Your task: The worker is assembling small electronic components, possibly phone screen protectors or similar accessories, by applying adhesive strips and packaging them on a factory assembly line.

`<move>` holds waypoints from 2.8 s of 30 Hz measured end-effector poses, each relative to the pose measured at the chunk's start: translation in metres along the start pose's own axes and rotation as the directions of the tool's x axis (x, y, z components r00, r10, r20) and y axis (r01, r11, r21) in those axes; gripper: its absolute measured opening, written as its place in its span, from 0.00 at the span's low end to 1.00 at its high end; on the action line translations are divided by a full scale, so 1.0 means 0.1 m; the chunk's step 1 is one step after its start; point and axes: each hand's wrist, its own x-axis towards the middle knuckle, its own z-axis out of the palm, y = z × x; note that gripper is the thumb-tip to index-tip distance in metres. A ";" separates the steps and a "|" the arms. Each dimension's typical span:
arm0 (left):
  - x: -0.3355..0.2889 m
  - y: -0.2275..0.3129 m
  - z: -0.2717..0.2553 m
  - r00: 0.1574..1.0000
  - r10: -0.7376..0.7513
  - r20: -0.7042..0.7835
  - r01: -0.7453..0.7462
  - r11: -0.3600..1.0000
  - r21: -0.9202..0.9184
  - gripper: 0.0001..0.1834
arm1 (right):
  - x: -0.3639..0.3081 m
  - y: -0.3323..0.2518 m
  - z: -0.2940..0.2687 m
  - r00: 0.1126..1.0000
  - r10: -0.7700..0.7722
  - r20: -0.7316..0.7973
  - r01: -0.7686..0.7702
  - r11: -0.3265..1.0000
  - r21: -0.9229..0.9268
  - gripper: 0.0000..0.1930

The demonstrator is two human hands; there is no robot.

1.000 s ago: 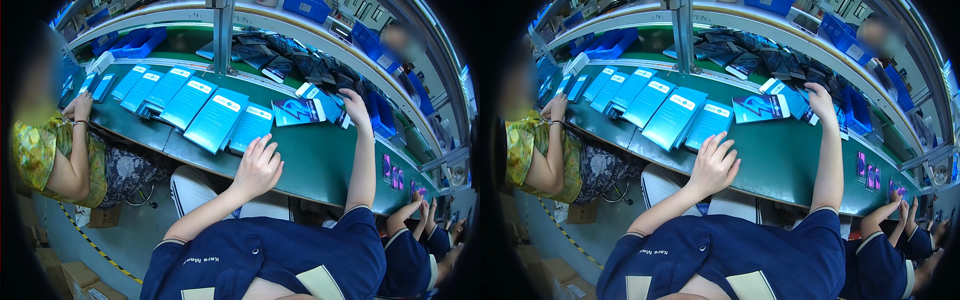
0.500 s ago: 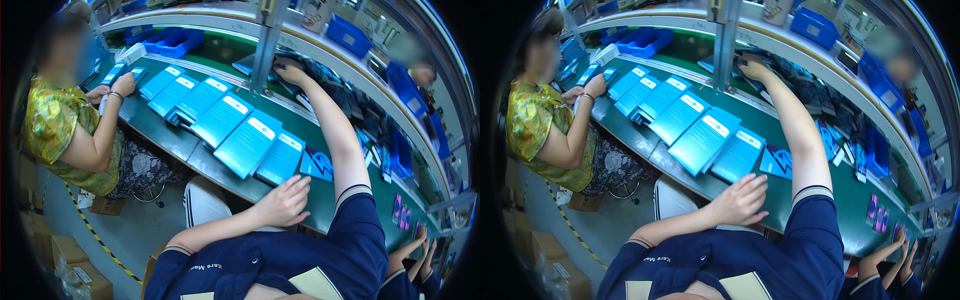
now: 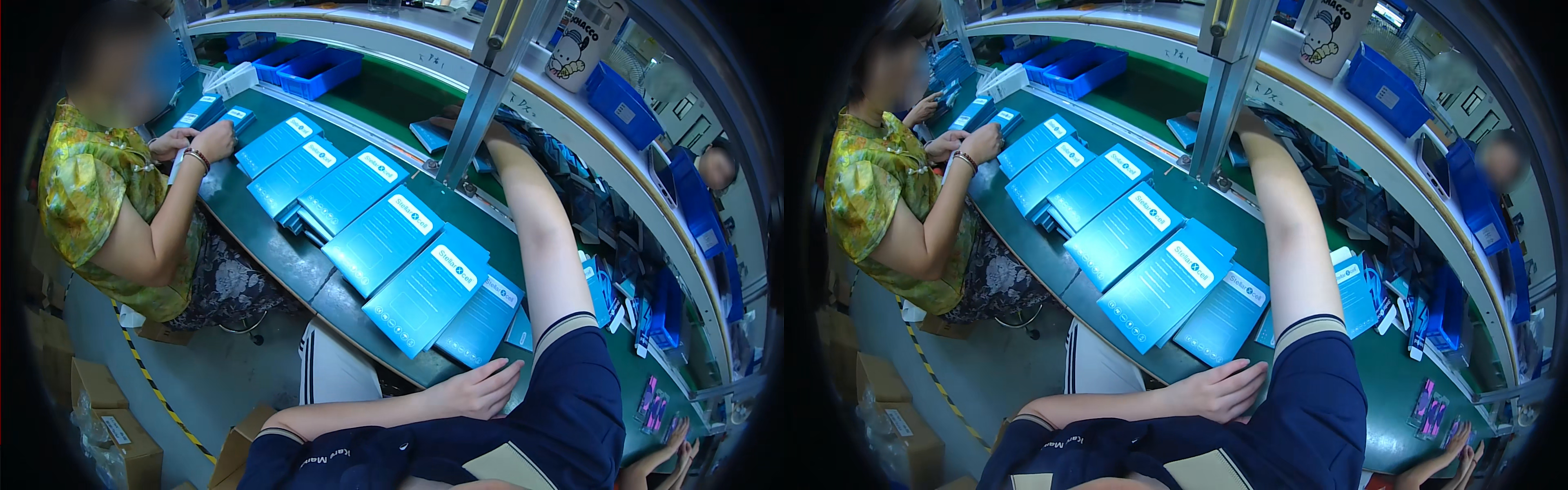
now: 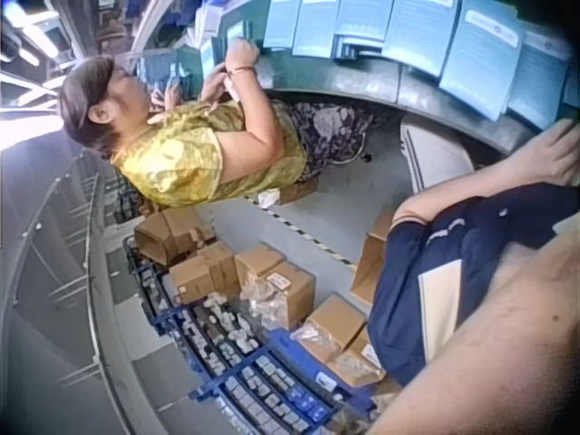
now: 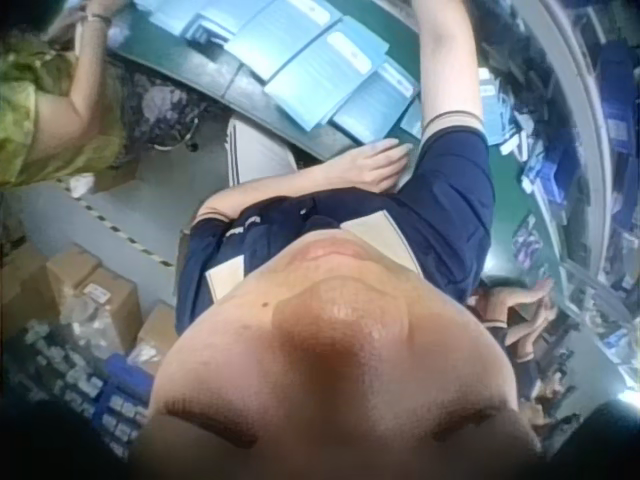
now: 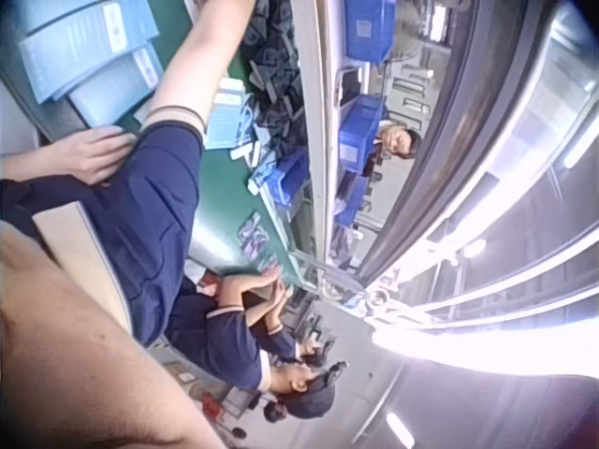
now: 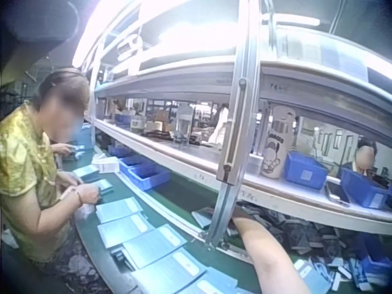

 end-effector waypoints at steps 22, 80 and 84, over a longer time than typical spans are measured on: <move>0.03 0.02 0.00 0.995 -0.072 -0.063 0.065 0.993 -0.095 0.28 | -0.18 1.13 -0.46 0.994 0.107 0.031 -0.106 0.994 -0.037 0.23; 0.24 0.05 -0.16 0.962 -0.205 0.182 0.230 0.965 -0.125 0.34 | -4.81 -0.97 0.31 0.926 0.365 -0.094 -0.376 0.909 -0.181 0.33; 0.28 0.18 -0.17 0.939 -0.110 0.325 0.169 0.973 -0.158 0.43 | -5.37 -0.62 0.15 0.982 0.184 -0.046 -0.158 0.928 0.336 0.20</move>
